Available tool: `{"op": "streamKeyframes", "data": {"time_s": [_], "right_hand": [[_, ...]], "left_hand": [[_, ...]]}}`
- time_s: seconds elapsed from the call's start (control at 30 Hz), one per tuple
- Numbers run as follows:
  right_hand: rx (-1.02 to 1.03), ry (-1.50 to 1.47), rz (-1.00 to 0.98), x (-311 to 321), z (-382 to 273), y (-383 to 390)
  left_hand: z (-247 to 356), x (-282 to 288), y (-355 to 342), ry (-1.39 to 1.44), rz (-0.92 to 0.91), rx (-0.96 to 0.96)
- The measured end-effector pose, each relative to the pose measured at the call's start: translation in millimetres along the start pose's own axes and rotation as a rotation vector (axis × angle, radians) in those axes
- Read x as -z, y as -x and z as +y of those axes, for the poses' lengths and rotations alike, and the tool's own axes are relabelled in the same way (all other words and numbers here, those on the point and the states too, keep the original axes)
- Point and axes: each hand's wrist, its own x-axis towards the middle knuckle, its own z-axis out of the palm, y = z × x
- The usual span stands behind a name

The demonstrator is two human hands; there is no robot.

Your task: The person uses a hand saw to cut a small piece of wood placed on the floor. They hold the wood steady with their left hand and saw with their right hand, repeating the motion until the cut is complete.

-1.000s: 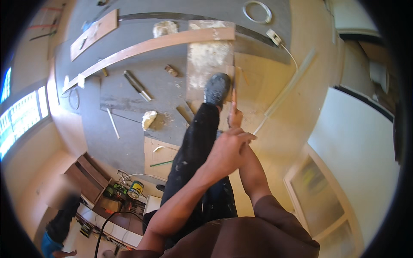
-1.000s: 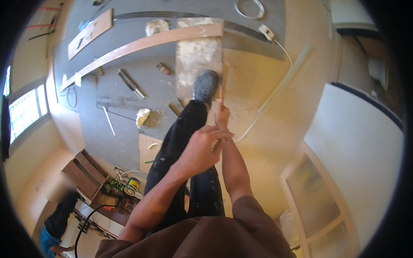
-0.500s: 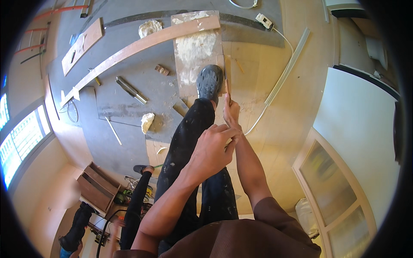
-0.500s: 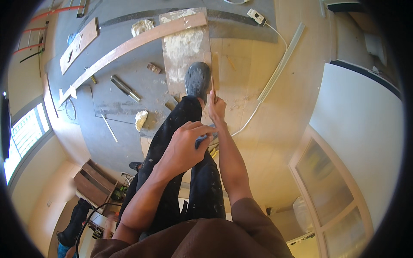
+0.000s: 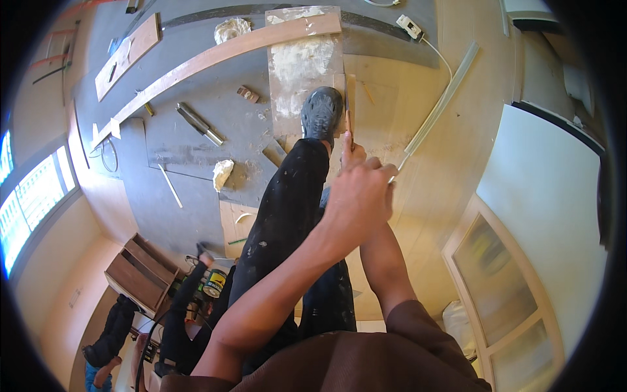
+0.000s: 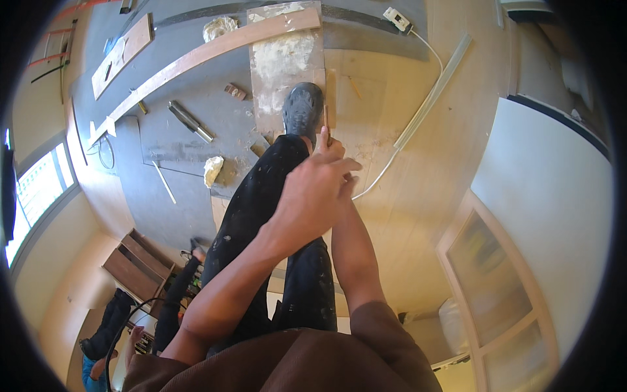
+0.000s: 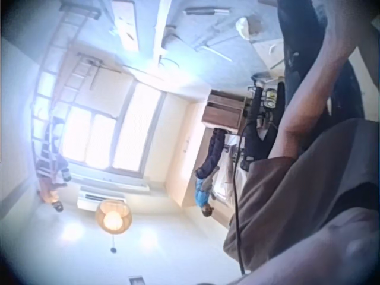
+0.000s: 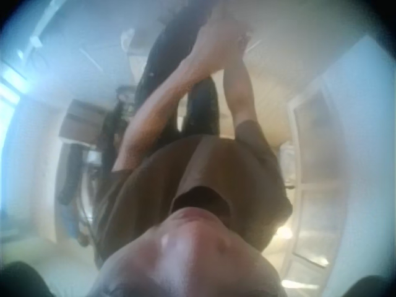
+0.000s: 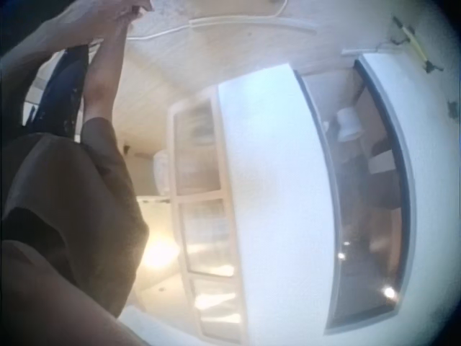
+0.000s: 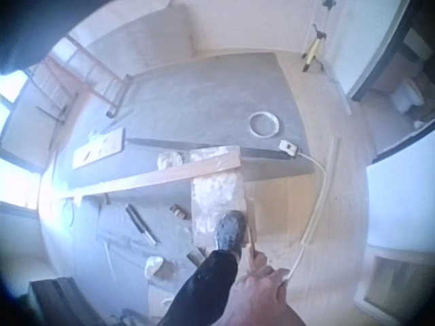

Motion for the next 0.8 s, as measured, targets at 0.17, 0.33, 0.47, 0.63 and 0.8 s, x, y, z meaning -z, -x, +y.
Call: {"op": "streamKeyframes", "data": {"time_s": [0.17,0.33,0.47,0.63,0.8], "right_hand": [[0.101,0.038,-0.137,-9,3,-8],[0.047,0.016,-0.112,-11,0,-3],[0.044,0.029,-0.091,-5,6,3],[0.005,0.035,-0.057,25,32,36],[-0.019,0.044,-0.087,35,50,76]], "left_hand": [[1,-22,1,-0.136,-0.135,-0.01],[8,-27,-11,-0.207,-0.066,-0.059],[14,-27,-23,-0.268,-0.067,-0.054],[15,-28,-29,-0.329,-0.096,-0.086],[12,-18,-35,-0.339,-0.095,-0.053]]}}
